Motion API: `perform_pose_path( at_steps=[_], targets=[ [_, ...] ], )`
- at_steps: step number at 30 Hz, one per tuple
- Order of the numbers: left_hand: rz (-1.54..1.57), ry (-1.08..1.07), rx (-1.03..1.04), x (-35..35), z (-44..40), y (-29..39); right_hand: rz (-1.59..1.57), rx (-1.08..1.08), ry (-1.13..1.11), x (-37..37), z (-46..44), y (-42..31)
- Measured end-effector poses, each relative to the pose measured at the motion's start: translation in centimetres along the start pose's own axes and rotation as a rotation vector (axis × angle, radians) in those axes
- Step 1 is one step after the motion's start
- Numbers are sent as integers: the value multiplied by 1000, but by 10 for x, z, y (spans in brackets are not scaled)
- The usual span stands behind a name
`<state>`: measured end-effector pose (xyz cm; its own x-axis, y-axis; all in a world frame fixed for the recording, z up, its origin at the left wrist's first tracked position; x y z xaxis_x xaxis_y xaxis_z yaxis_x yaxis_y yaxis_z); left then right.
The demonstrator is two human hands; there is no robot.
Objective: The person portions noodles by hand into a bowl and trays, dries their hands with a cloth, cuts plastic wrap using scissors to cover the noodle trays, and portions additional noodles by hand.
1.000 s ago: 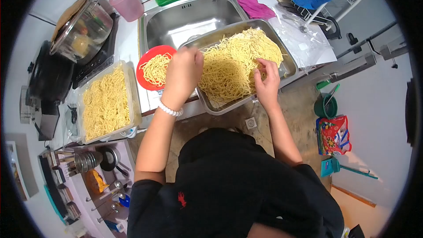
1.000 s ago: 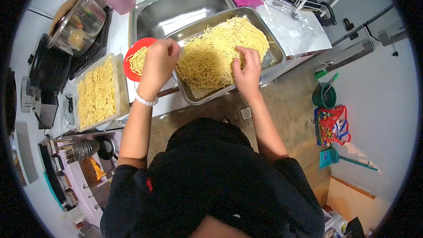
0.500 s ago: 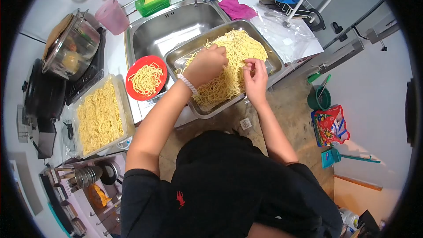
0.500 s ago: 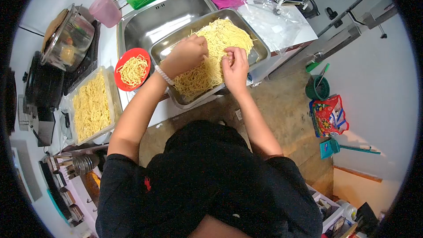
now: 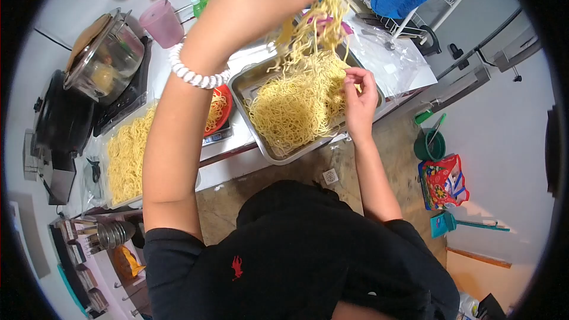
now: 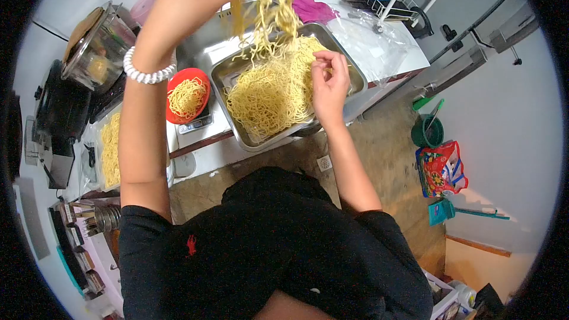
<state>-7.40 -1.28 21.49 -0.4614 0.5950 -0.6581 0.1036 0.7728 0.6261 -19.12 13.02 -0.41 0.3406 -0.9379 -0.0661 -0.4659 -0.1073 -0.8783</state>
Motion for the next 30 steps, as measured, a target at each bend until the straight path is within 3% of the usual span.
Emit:
perform_pose_path(
  at_steps=[1,3,7,8,14,15,18,22,25,26,29,30],
  targets=[
    [3,-46,-35,0,3,3,-28,-25,-15,2,-4,-8],
    [-316,-100,76,35,-1,-45,-82,-74,-41,8,-12,-27],
    [-20,-247,19,71,8,-84,-98,-77,-326,40,-20,-59],
    [45,-259,-14,73,9,-87,44,-45,-433,45,-20,-56],
    [208,-270,-74,76,26,-122,-300,226,-500,42,-25,-19],
    [40,-249,-83,80,36,-129,-322,265,-512,38,-27,-15],
    [0,-305,-265,123,71,-178,-496,245,-354,16,-43,-17],
    [109,-326,-286,159,110,-188,-491,222,-336,5,-56,-24],
    [-151,-1,-61,134,113,-164,-31,102,-550,19,-50,-23],
    [-134,100,-104,122,111,-157,116,74,-591,23,-44,-25],
    [32,304,-22,96,95,-119,384,-364,-734,46,-27,-50],
    [133,362,20,98,92,-113,366,-349,-780,53,-23,-53]
  ],
)
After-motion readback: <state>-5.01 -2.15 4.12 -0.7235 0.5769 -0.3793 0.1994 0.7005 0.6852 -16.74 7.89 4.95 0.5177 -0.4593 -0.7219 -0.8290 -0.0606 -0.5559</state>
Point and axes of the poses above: each hand's wrist, its own z-axis away from the middle knuckle, its own x-axis out of the palm, y = z × x, the point moved 6 cm from there along -z, towards the middle knuckle, and after that the axes turned 1 degree about z, right-handed, at the moved point
